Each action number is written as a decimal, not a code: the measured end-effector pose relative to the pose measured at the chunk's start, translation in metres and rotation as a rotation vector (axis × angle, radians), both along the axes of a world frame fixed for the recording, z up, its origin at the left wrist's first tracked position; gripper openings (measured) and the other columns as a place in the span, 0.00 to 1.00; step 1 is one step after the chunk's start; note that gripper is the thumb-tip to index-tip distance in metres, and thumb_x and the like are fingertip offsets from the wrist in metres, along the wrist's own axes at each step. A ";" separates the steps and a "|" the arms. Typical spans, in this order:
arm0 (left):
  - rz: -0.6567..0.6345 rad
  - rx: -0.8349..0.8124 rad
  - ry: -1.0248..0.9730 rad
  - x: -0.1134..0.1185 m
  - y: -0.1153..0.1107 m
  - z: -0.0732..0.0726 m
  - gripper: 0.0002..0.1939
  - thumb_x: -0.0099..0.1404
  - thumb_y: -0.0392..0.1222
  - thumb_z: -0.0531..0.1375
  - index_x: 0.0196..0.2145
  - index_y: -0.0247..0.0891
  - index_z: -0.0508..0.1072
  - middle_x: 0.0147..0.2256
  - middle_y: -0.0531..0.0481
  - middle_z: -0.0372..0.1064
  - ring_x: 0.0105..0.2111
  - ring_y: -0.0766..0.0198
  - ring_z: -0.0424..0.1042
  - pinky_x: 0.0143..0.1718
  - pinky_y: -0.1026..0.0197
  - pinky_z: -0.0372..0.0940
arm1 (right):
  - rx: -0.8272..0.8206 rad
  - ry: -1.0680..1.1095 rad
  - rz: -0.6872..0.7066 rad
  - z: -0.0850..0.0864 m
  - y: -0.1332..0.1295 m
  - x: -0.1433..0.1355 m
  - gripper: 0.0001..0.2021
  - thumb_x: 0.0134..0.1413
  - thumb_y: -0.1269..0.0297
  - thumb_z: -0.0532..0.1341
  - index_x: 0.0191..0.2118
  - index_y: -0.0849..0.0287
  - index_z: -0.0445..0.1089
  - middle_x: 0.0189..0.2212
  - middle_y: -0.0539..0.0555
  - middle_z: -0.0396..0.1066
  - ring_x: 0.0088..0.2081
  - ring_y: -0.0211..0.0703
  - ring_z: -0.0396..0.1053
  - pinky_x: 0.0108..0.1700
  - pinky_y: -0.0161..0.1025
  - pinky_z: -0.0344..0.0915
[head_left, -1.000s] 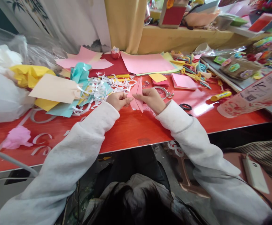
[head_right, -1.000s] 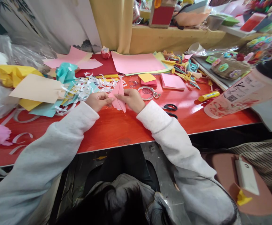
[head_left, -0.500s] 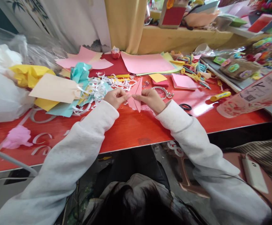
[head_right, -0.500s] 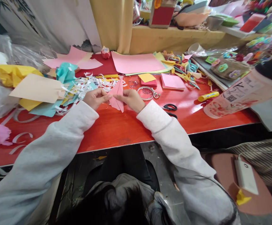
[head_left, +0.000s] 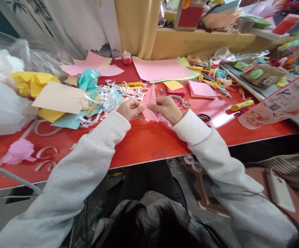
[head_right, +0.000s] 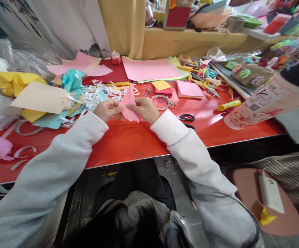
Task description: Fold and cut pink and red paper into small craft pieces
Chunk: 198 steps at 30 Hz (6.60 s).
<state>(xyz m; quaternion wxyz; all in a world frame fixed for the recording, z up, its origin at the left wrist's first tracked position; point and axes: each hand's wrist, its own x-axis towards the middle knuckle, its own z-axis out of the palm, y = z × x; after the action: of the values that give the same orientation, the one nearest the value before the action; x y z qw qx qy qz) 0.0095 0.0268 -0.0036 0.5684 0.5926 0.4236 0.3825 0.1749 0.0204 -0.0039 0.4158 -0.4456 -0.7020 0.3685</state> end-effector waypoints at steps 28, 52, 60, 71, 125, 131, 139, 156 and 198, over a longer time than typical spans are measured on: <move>0.098 -0.033 -0.097 -0.012 0.003 0.014 0.09 0.52 0.37 0.62 0.31 0.32 0.67 0.23 0.54 0.68 0.22 0.69 0.70 0.32 0.59 0.70 | 0.641 -0.281 0.137 0.006 -0.001 0.014 0.08 0.56 0.65 0.55 0.38 0.55 0.70 0.34 0.52 0.64 0.37 0.37 0.64 0.41 0.39 0.63; 0.064 -0.212 -0.165 -0.013 0.002 0.014 0.06 0.57 0.37 0.60 0.27 0.31 0.67 0.21 0.51 0.70 0.22 0.67 0.72 0.32 0.61 0.70 | 0.771 -0.381 0.189 0.003 -0.003 0.008 0.08 0.56 0.66 0.54 0.38 0.56 0.70 0.41 0.56 0.58 0.42 0.40 0.61 0.42 0.43 0.65; 0.137 -0.112 0.004 -0.007 0.002 0.013 0.11 0.56 0.38 0.61 0.22 0.33 0.62 0.17 0.54 0.67 0.18 0.68 0.70 0.26 0.62 0.69 | 0.778 -0.312 0.140 0.001 -0.005 0.005 0.07 0.57 0.66 0.53 0.34 0.58 0.68 0.37 0.55 0.63 0.39 0.38 0.63 0.42 0.40 0.64; 0.238 0.162 0.142 0.001 0.003 -0.007 0.11 0.56 0.40 0.59 0.22 0.36 0.61 0.16 0.57 0.64 0.14 0.71 0.65 0.18 0.68 0.63 | 0.533 -0.128 0.002 -0.011 -0.005 -0.010 0.07 0.59 0.64 0.51 0.32 0.60 0.63 0.27 0.50 0.62 0.24 0.29 0.62 0.28 0.31 0.64; 0.229 0.211 0.068 -0.002 0.002 0.004 0.12 0.47 0.45 0.65 0.26 0.34 0.72 0.23 0.53 0.69 0.24 0.69 0.67 0.25 0.67 0.64 | -0.089 0.217 0.058 -0.006 -0.007 -0.015 0.18 0.45 0.49 0.61 0.22 0.58 0.58 0.14 0.45 0.63 0.12 0.29 0.58 0.11 0.29 0.54; 0.304 0.284 0.150 -0.005 0.001 0.005 0.11 0.50 0.47 0.63 0.24 0.35 0.75 0.20 0.53 0.68 0.21 0.70 0.65 0.23 0.67 0.60 | -0.180 0.284 0.123 -0.001 -0.010 -0.017 0.17 0.44 0.51 0.62 0.25 0.61 0.61 0.19 0.48 0.69 0.17 0.32 0.67 0.16 0.28 0.63; 0.319 0.281 0.166 -0.004 -0.005 0.012 0.10 0.52 0.44 0.62 0.19 0.35 0.73 0.19 0.53 0.68 0.21 0.70 0.65 0.24 0.67 0.61 | -0.192 0.296 0.103 -0.004 -0.009 -0.017 0.17 0.45 0.53 0.62 0.23 0.62 0.60 0.21 0.52 0.72 0.21 0.35 0.71 0.21 0.31 0.68; 0.314 0.301 0.236 -0.006 -0.003 0.010 0.13 0.51 0.47 0.62 0.16 0.35 0.70 0.15 0.55 0.61 0.20 0.70 0.61 0.20 0.66 0.55 | -0.270 0.252 0.187 -0.005 -0.010 -0.017 0.16 0.43 0.54 0.63 0.23 0.63 0.61 0.22 0.53 0.73 0.23 0.35 0.72 0.24 0.30 0.70; 0.313 0.183 0.047 -0.005 -0.001 0.009 0.11 0.50 0.45 0.63 0.23 0.32 0.73 0.22 0.52 0.68 0.23 0.70 0.65 0.26 0.66 0.61 | -0.245 0.230 0.224 -0.005 -0.010 -0.017 0.14 0.44 0.58 0.63 0.24 0.62 0.61 0.22 0.51 0.72 0.22 0.34 0.71 0.24 0.31 0.68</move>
<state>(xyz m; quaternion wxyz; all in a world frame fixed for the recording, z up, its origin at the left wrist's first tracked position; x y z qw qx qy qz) 0.0042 0.0261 0.0054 0.4355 0.5774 0.4874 0.4892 0.1578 0.0101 -0.0086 0.3924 -0.3667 -0.6450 0.5436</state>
